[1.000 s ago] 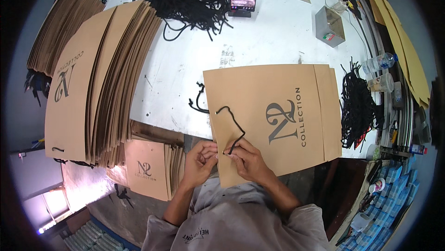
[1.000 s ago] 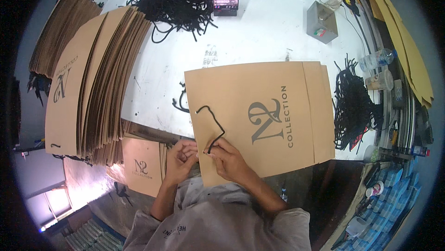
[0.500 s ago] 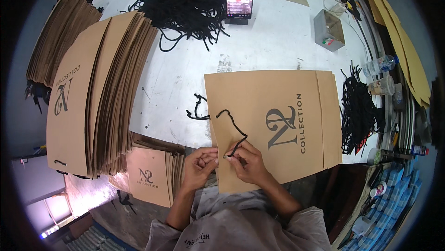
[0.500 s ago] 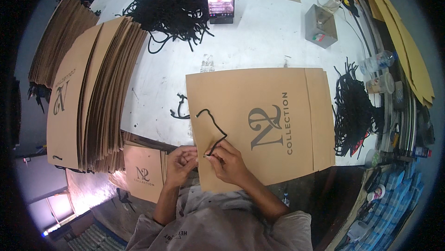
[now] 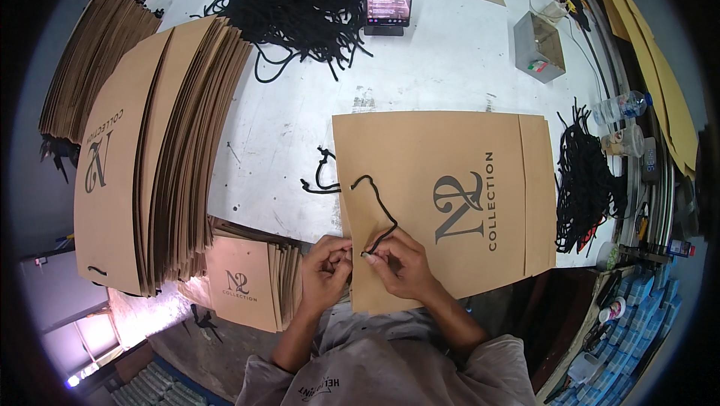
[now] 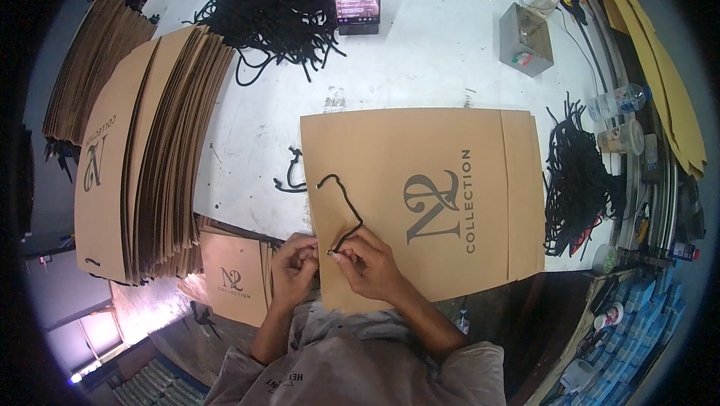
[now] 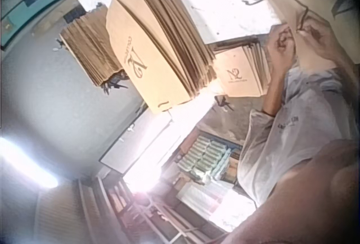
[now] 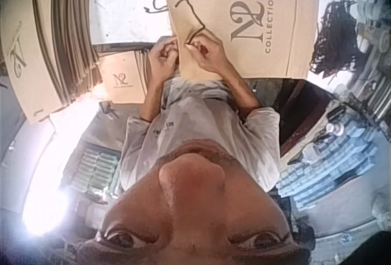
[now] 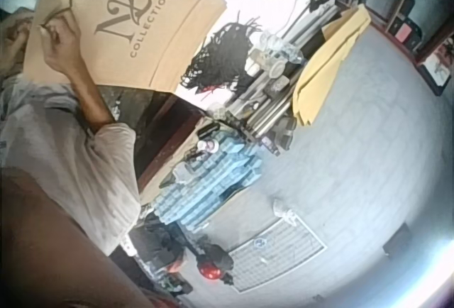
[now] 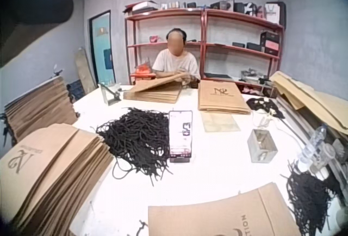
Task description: The person threads black cords through pre-punched holes in flat-packed paper bags, ties knots, and stacks the finished bags. They handle multiple bags sequentially, pulling cords through holes and securing them by hand.
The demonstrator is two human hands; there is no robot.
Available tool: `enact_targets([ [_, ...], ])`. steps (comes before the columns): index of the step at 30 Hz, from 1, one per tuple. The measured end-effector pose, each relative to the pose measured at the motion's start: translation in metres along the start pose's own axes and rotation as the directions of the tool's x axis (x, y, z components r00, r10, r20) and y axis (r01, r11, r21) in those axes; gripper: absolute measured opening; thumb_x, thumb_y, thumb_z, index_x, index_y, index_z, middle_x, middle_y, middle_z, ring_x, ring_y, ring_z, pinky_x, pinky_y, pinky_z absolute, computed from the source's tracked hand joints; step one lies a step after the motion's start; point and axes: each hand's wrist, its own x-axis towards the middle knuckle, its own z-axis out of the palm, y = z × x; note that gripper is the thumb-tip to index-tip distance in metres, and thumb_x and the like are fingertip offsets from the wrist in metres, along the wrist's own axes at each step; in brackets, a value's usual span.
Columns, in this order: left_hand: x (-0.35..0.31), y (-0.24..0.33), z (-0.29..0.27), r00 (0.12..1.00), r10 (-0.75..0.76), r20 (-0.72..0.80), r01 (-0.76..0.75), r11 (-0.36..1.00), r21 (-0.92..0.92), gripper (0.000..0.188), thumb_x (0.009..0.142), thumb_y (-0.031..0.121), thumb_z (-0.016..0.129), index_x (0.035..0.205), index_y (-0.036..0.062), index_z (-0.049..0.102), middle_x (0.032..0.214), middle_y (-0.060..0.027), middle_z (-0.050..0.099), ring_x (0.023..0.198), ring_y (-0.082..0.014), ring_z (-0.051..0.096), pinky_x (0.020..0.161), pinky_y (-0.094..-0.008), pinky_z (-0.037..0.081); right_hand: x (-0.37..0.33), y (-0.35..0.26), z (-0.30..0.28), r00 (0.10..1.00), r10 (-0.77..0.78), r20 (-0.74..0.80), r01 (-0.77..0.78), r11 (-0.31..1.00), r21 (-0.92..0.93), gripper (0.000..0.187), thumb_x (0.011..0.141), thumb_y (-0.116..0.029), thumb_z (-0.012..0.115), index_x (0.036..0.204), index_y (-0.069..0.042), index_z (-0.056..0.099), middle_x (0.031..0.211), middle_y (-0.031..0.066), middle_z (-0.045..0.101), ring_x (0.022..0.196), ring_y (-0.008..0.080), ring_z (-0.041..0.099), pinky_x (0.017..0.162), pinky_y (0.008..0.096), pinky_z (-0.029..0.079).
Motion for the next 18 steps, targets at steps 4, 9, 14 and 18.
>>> enact_targets([
  [4,-0.004,0.005,0.002,0.994,-0.106,0.025,0.109,0.975,-0.195,0.029,0.095,-0.011,0.058,0.123,-0.0066,0.061,0.114,-0.0079,0.064,0.102,-0.0126,0.065,0.086,-0.0238,0.052,0.003,0.000,0.001,0.995,-0.086,-0.049,0.084,0.996,-0.040,0.007,0.088,0.001,0.073,0.093,0.000,0.068,0.090,0.0095,0.062,0.070,0.0166,0.064,0.058,0.0281,0.050],
  [9,-0.006,0.002,0.002,0.997,-0.068,-0.032,0.066,0.995,-0.079,0.032,0.096,-0.010,0.058,0.128,-0.0075,0.059,0.109,-0.0106,0.069,0.097,-0.0119,0.068,0.080,-0.0229,0.056,0.000,0.000,0.002,0.996,-0.072,-0.049,0.068,0.994,-0.086,0.008,0.087,0.000,0.075,0.091,0.000,0.069,0.090,0.0094,0.064,0.067,0.0157,0.064,0.057,0.0286,0.052],
  [14,-0.005,0.007,0.000,0.994,-0.104,0.021,0.106,0.981,-0.163,0.031,0.098,-0.010,0.058,0.129,-0.0087,0.059,0.114,-0.0128,0.070,0.103,-0.0131,0.068,0.084,-0.0241,0.057,-0.001,0.002,0.004,0.995,-0.076,-0.059,0.070,0.993,-0.095,0.009,0.086,0.001,0.077,0.092,-0.001,0.070,0.089,0.0093,0.064,0.065,0.0144,0.063,0.056,0.0266,0.051],
  [18,-0.002,0.004,0.003,0.994,-0.112,-0.010,0.107,0.968,-0.227,0.023,0.099,-0.008,0.059,0.121,-0.0080,0.063,0.109,-0.0123,0.071,0.100,-0.0128,0.069,0.085,-0.0241,0.057,0.003,-0.004,0.006,0.992,-0.113,-0.062,0.103,0.984,-0.143,0.008,0.085,0.003,0.076,0.089,0.000,0.070,0.088,0.0092,0.064,0.065,0.0132,0.062,0.056,0.0249,0.049],
])
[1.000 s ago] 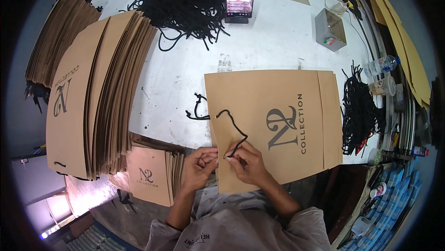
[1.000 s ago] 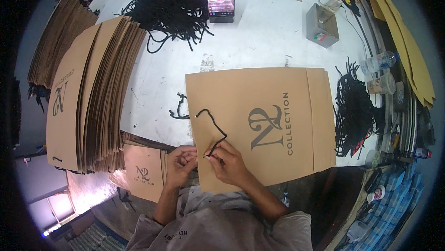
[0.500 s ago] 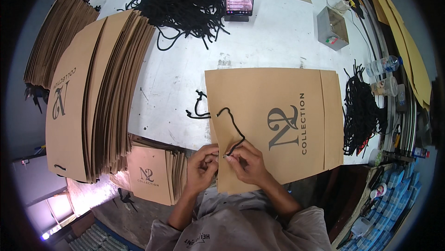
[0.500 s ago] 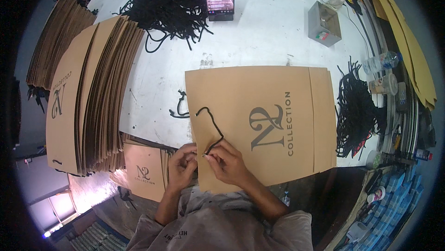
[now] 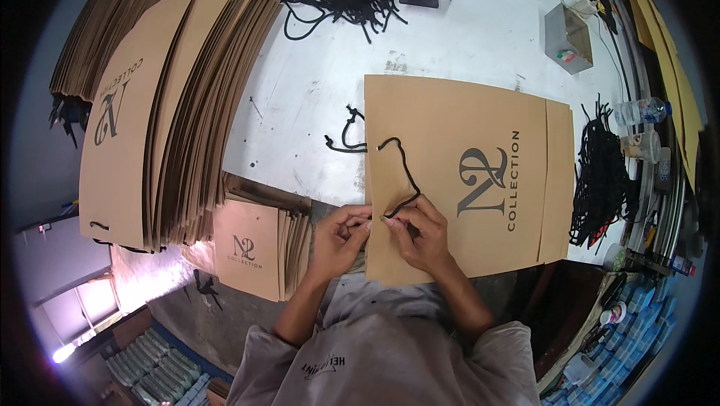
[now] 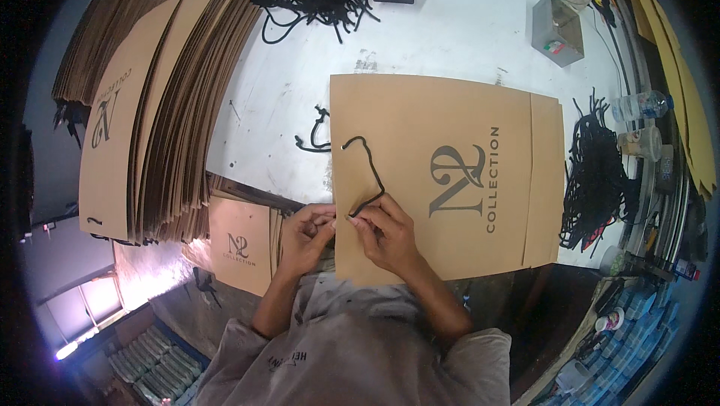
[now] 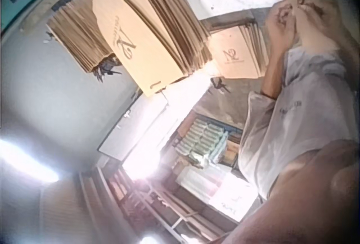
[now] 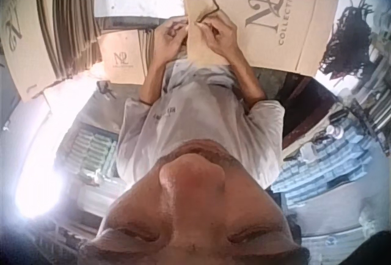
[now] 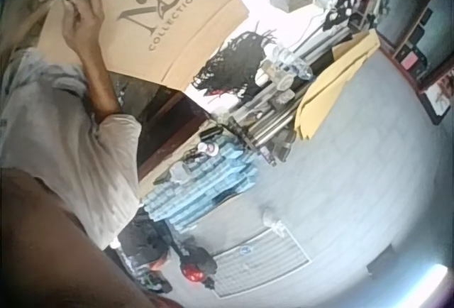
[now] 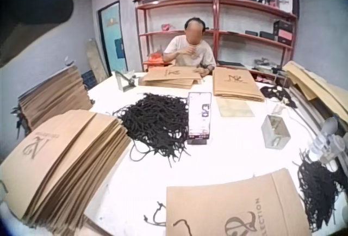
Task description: The person threads black cords through pre-punched holes in flat-packed paper bags, ties knots, and stacks the finished bags. They handle multiple bags sequentially, pulling cords through holes and securing them by hand.
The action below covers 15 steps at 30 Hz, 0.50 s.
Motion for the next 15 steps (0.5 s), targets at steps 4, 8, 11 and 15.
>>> enact_targets([
  [4,-0.002,-0.004,-0.007,0.991,0.055,-0.124,-0.040,0.992,0.120,0.019,0.098,-0.006,0.061,0.117,-0.0055,0.064,0.103,-0.0114,0.073,0.093,-0.0135,0.071,0.082,-0.0251,0.058,-0.001,0.001,-0.003,1.000,-0.022,-0.002,0.023,0.999,0.035,0.011,0.086,0.005,0.075,0.095,0.001,0.069,0.091,0.0099,0.064,0.069,0.0117,0.062,0.057,0.0242,0.049],
  [8,-0.009,0.020,-0.061,0.889,0.154,-0.432,-0.036,0.962,0.270,0.012,0.096,-0.001,0.067,0.108,-0.0029,0.067,0.100,-0.0111,0.073,0.088,-0.0156,0.071,0.081,-0.0279,0.058,-0.014,0.020,0.000,0.987,0.122,-0.109,-0.092,0.965,0.247,0.023,0.086,0.005,0.075,0.107,0.001,0.066,0.098,0.0119,0.064,0.076,0.0112,0.062,0.059,0.0239,0.049],
  [11,-0.025,0.029,-0.072,0.875,0.219,-0.432,-0.078,0.944,0.319,0.011,0.096,-0.001,0.067,0.107,-0.0026,0.067,0.101,-0.0123,0.072,0.091,-0.0170,0.070,0.083,-0.0305,0.059,-0.012,0.007,0.004,0.993,0.101,-0.061,-0.091,0.985,0.149,0.029,0.086,0.006,0.074,0.113,0.002,0.065,0.104,0.0128,0.065,0.078,0.0138,0.062,0.064,0.0266,0.050],
  [15,-0.040,0.043,-0.027,0.905,0.410,-0.115,-0.347,0.866,0.359,0.012,0.099,0.004,0.066,0.108,-0.0032,0.068,0.100,-0.0122,0.071,0.090,-0.0150,0.067,0.078,-0.0283,0.056,0.005,-0.046,0.026,0.987,-0.128,0.100,0.118,0.988,0.103,0.031,0.083,0.009,0.074,0.113,0.005,0.067,0.102,0.0142,0.069,0.078,0.0186,0.063,0.069,0.0314,0.052],
])
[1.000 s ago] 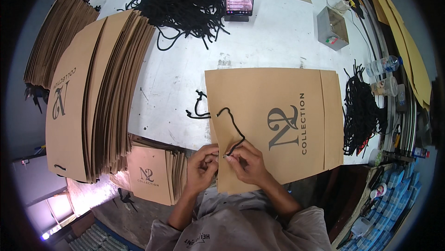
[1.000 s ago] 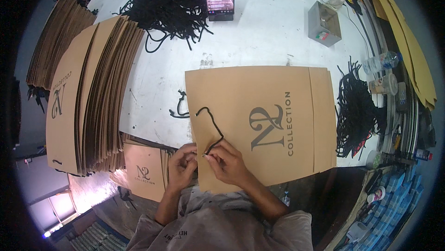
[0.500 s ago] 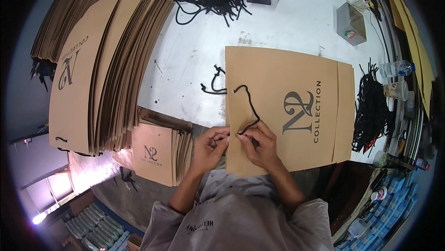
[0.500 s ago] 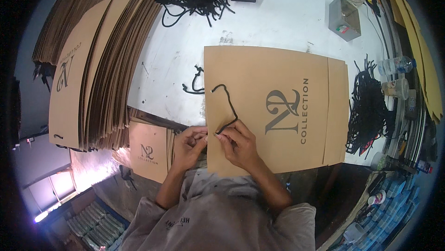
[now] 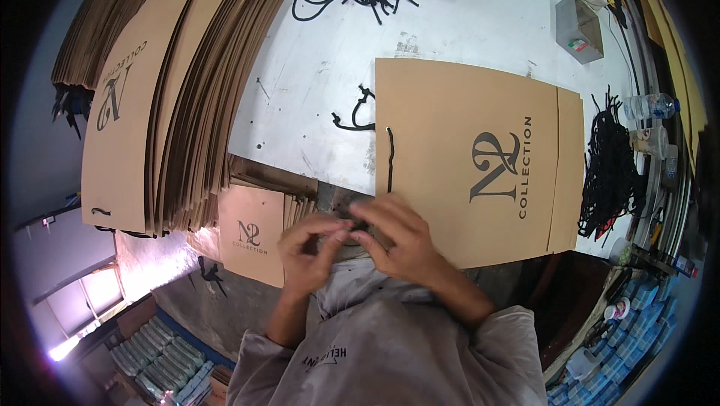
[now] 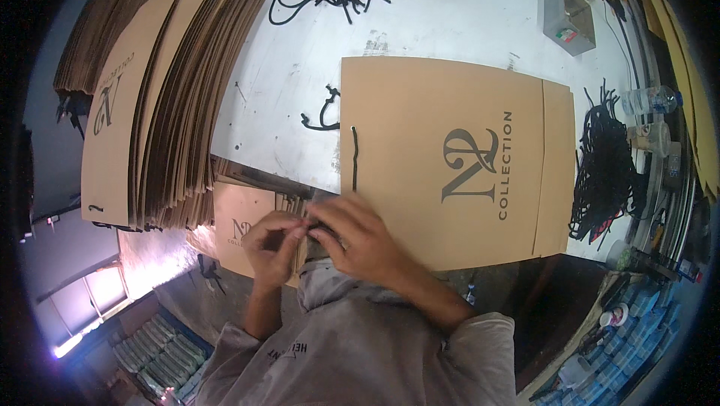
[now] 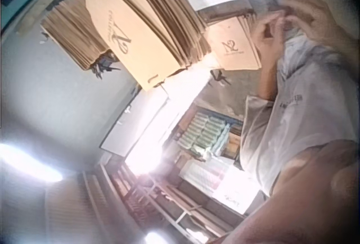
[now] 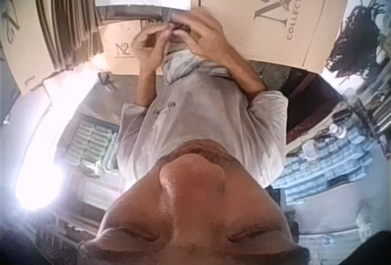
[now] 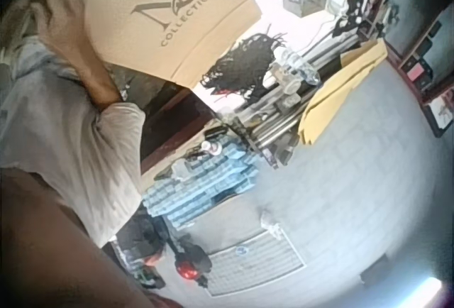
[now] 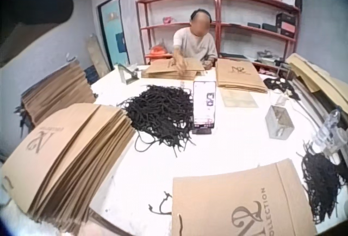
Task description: The person threads black cords through pre-punched holes in flat-packed paper bags, ties knots, and stacks the finished bags. They handle multiple bags sequentially, pulling cords through holes and securing them by hand.
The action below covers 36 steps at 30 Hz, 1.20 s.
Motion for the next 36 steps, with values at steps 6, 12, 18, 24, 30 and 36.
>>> enact_targets([
  [6,0.001,0.002,0.023,0.859,-0.463,0.219,0.512,0.780,-0.359,0.038,0.109,0.030,0.054,0.111,-0.0047,0.070,0.084,-0.0052,0.064,0.075,-0.0070,0.057,0.071,-0.0237,0.050,-0.009,-0.001,-0.001,0.996,-0.093,-0.002,0.093,0.991,0.093,0.026,0.086,0.012,0.066,0.110,0.003,0.071,0.093,0.0126,0.069,0.079,0.0240,0.067,0.071,0.0339,0.055],
  [12,-0.004,-0.015,0.040,0.833,-0.554,-0.002,0.527,0.793,-0.307,0.009,0.098,0.008,0.069,0.102,0.0001,0.070,0.086,-0.0037,0.068,0.078,-0.0082,0.062,0.065,-0.0258,0.049,-0.008,0.005,0.011,0.949,0.217,-0.227,-0.227,0.974,-0.019,0.018,0.092,0.006,0.066,0.109,0.004,0.071,0.090,0.0135,0.065,0.071,0.0140,0.062,0.063,0.0280,0.052],
  [18,0.004,-0.015,0.027,0.987,0.156,-0.043,-0.115,0.865,0.488,0.011,0.088,-0.007,0.071,0.095,0.0015,0.067,0.094,-0.0128,0.072,0.083,-0.0222,0.069,0.075,-0.0337,0.056,-0.006,0.019,0.022,0.936,0.325,-0.135,-0.335,0.941,-0.058,0.011,0.092,0.004,0.069,0.103,0.004,0.069,0.091,0.0087,0.064,0.076,0.0109,0.062,0.063,0.0250,0.048],
  [24,0.015,-0.019,0.023,0.983,0.169,0.071,-0.182,0.944,0.274,0.013,0.088,-0.010,0.069,0.098,-0.0018,0.068,0.095,-0.0136,0.072,0.090,-0.0207,0.071,0.082,-0.0307,0.056,-0.001,0.012,-0.002,0.896,0.390,0.213,-0.404,0.915,0.022,0.007,0.094,0.000,0.067,0.100,0.001,0.067,0.091,0.0107,0.061,0.077,0.0197,0.062,0.070,0.0315,0.050],
  [30,0.011,-0.024,0.022,0.969,-0.233,0.078,0.240,0.967,-0.090,0.017,0.092,-0.008,0.069,0.109,-0.0039,0.069,0.104,-0.0107,0.072,0.097,-0.0145,0.070,0.086,-0.0268,0.056,-0.004,0.029,-0.012,0.840,0.504,0.200,-0.542,0.788,0.293,0.006,0.100,-0.003,0.063,0.102,0.001,0.066,0.084,0.0019,0.060,0.078,0.0081,0.052,0.069,0.0255,0.044],
  [36,0.007,-0.029,0.017,0.932,-0.360,0.042,0.360,0.904,-0.230,0.021,0.093,-0.007,0.069,0.114,-0.0053,0.065,0.108,-0.0096,0.071,0.098,-0.0117,0.068,0.088,-0.0255,0.054,-0.007,0.021,0.002,0.822,0.563,0.089,-0.569,0.801,0.186,0.009,0.103,-0.004,0.060,0.106,0.001,0.067,0.095,0.0002,0.065,0.083,0.0049,0.055,0.075,0.0207,0.045],
])
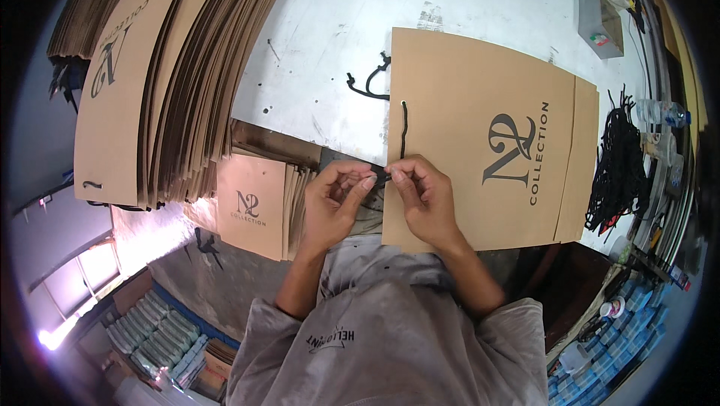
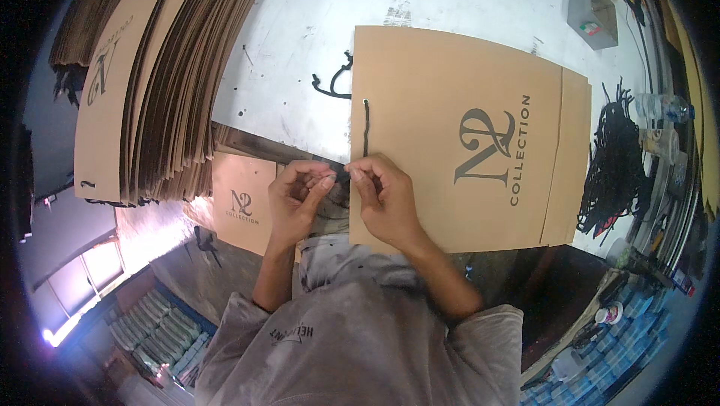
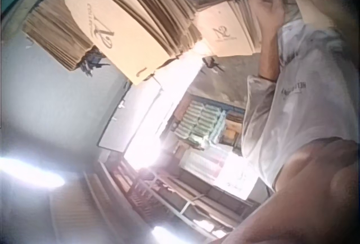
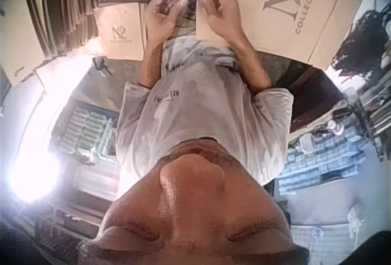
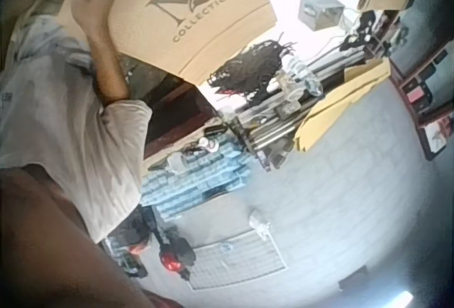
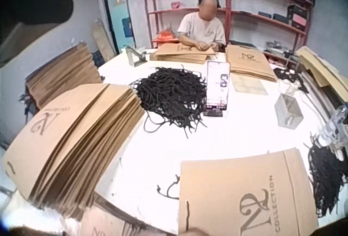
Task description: The person threads black cords through pre-punched holes in flat-packed paper bags, ties knots, and stacks the finished bags. They handle multiple bags sequentially, pulling cords through holes and securing them by hand.
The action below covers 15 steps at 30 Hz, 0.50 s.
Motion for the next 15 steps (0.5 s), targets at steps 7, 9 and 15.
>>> enact_targets([
  [7,0.004,0.001,0.002,0.894,0.441,0.078,-0.426,0.784,0.451,0.015,0.088,-0.007,0.072,0.103,-0.0027,0.070,0.101,-0.0118,0.072,0.096,-0.0169,0.069,0.086,-0.0277,0.053,-0.004,-0.002,0.015,0.982,-0.181,-0.062,0.168,0.970,-0.173,0.010,0.097,-0.001,0.064,0.106,0.001,0.068,0.089,0.0076,0.062,0.072,0.0128,0.057,0.065,0.0263,0.046],
  [9,0.005,-0.005,0.001,0.897,0.433,0.084,-0.430,0.816,0.386,0.013,0.090,-0.008,0.070,0.102,-0.0026,0.069,0.106,-0.0115,0.070,0.096,-0.0175,0.067,0.087,-0.0292,0.053,-0.003,-0.005,0.012,0.982,-0.187,0.005,0.185,0.966,-0.180,0.010,0.095,-0.001,0.065,0.104,0.001,0.067,0.088,0.0110,0.060,0.071,0.0179,0.058,0.064,0.0299,0.047],
  [15,0.004,0.000,0.003,0.970,0.240,0.024,-0.238,0.938,0.252,0.013,0.091,-0.008,0.070,0.103,-0.0038,0.069,0.100,-0.0125,0.072,0.094,-0.0162,0.068,0.084,-0.0285,0.054,0.000,-0.010,-0.004,0.978,-0.127,0.166,0.159,0.968,-0.193,0.005,0.097,0.002,0.064,0.101,0.002,0.062,0.094,0.0040,0.058,0.076,0.0076,0.050,0.068,0.0224,0.042],
])
